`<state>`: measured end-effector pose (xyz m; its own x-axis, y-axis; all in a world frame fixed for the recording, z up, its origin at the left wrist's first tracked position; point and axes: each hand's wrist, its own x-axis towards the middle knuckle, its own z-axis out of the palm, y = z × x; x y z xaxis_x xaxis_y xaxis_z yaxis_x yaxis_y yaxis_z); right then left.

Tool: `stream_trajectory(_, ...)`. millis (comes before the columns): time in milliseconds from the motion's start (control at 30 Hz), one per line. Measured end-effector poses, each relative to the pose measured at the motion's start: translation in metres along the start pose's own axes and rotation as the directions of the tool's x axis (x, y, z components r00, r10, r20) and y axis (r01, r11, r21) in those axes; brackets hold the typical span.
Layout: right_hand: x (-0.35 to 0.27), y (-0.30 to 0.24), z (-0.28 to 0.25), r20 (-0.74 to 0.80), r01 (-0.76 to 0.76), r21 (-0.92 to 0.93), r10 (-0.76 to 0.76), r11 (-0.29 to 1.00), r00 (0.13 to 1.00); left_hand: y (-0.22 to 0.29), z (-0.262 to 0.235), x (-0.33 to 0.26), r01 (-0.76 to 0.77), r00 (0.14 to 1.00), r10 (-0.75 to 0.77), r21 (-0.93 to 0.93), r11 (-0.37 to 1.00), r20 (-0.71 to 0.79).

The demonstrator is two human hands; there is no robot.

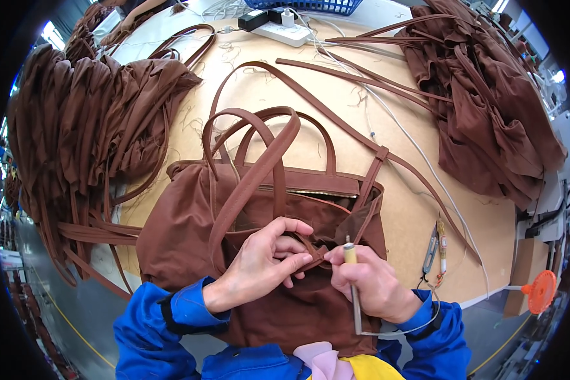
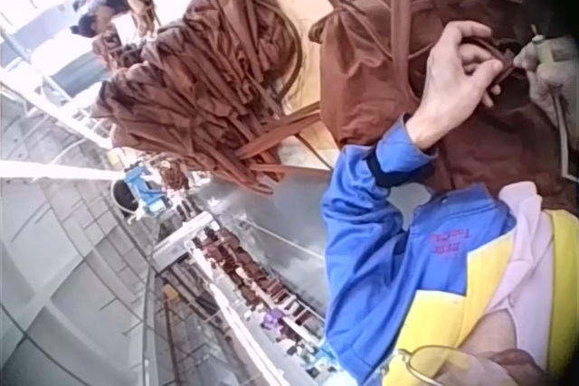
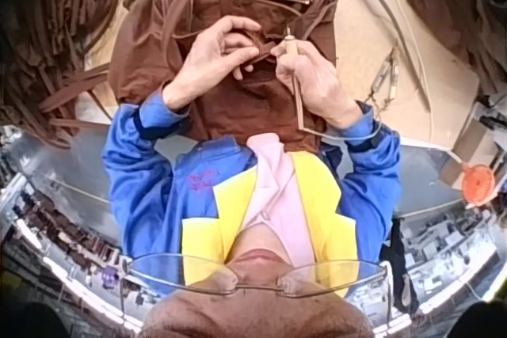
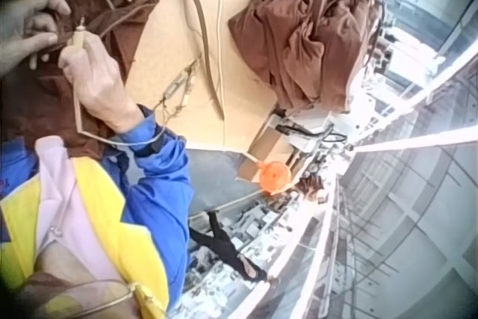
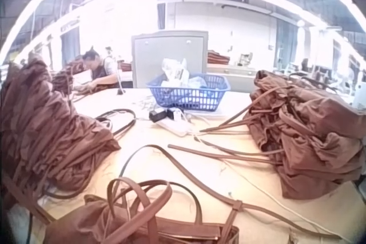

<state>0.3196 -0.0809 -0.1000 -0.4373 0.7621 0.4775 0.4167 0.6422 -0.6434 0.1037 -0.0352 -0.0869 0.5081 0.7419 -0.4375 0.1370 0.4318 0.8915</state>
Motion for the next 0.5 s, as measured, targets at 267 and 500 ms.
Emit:
stream_trajectory(267, 0.0001, -0.0035, -0.0003, -0.019, -0.089, 0.04, 0.09, 0.995, 0.996, 0.0, 0.0012, 0.0012, 0.008, 1.0, -0.008, -0.005, 1.0, 0.002)
stream_trajectory(500, 0.0016, 0.0004, 0.0033, 0.0, -0.007, -0.09, 0.007, 0.996, 1.0, -0.003, 0.0021, 0.0, -0.013, 1.0, 0.013, -0.003, 1.0, -0.001)
